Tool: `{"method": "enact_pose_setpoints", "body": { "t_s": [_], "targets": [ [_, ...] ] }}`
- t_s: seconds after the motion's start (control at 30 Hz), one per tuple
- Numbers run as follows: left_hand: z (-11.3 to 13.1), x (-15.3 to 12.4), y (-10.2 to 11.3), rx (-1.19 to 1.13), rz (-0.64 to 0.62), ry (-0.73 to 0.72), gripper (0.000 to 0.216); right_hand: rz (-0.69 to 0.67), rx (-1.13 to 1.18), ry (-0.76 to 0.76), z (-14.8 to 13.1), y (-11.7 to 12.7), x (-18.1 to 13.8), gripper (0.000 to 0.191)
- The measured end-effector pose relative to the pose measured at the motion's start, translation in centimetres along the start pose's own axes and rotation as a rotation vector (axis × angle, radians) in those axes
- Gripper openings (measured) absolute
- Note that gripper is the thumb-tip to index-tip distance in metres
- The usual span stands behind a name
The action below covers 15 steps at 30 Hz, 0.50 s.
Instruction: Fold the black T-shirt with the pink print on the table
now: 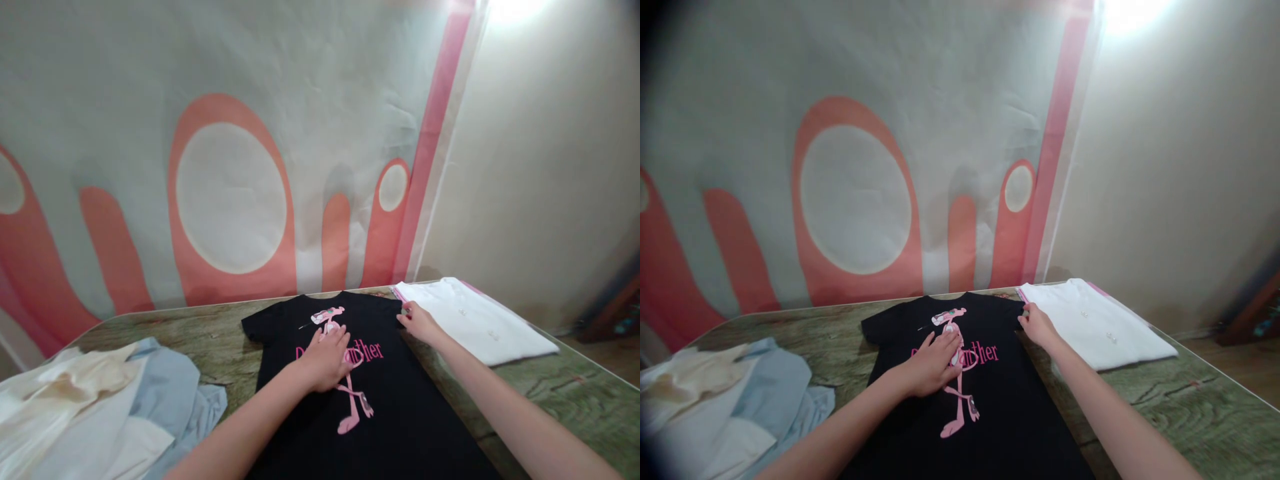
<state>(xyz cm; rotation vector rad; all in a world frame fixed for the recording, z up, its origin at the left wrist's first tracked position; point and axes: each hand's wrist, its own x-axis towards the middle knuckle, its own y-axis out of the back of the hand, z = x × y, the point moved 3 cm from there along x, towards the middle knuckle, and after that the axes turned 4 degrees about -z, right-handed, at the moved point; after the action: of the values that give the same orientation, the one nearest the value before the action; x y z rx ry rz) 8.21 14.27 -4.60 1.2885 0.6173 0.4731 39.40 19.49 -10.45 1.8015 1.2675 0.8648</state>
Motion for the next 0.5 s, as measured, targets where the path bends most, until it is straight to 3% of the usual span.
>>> {"method": "enact_pose_setpoints", "body": {
  "t_s": [0.13, 0.2, 0.27, 0.37, 0.5],
  "targets": [
    [4.6, 3.3, 1.2, -0.003, -0.032, -0.095, 0.062, -0.043, -0.059, 0.01, -0.8, 0.2, -0.3, 0.039],
    [7.0, 5.6, 0.8, -0.024, -0.018, -0.121, 0.065, -0.052, -0.08, 0.027, -1.2, 0.3, -0.4, 0.037],
    [8.5, 7.8, -0.3, -0.042, -0.002, -0.059, 0.068, -0.051, -0.088, 0.042, -1.5, 0.5, -0.4, 0.036],
    [9.2, 10.0, -2.0, -0.052, 0.051, 0.016, 0.075, -0.052, -0.1, 0.07, -1.6, 0.8, -0.3, 0.038],
    [8.9, 10.3, -3.6, -0.045, 0.095, 0.004, 0.078, -0.045, -0.137, 0.11, -1.6, 1.0, -0.3, 0.04]
  ]
}}
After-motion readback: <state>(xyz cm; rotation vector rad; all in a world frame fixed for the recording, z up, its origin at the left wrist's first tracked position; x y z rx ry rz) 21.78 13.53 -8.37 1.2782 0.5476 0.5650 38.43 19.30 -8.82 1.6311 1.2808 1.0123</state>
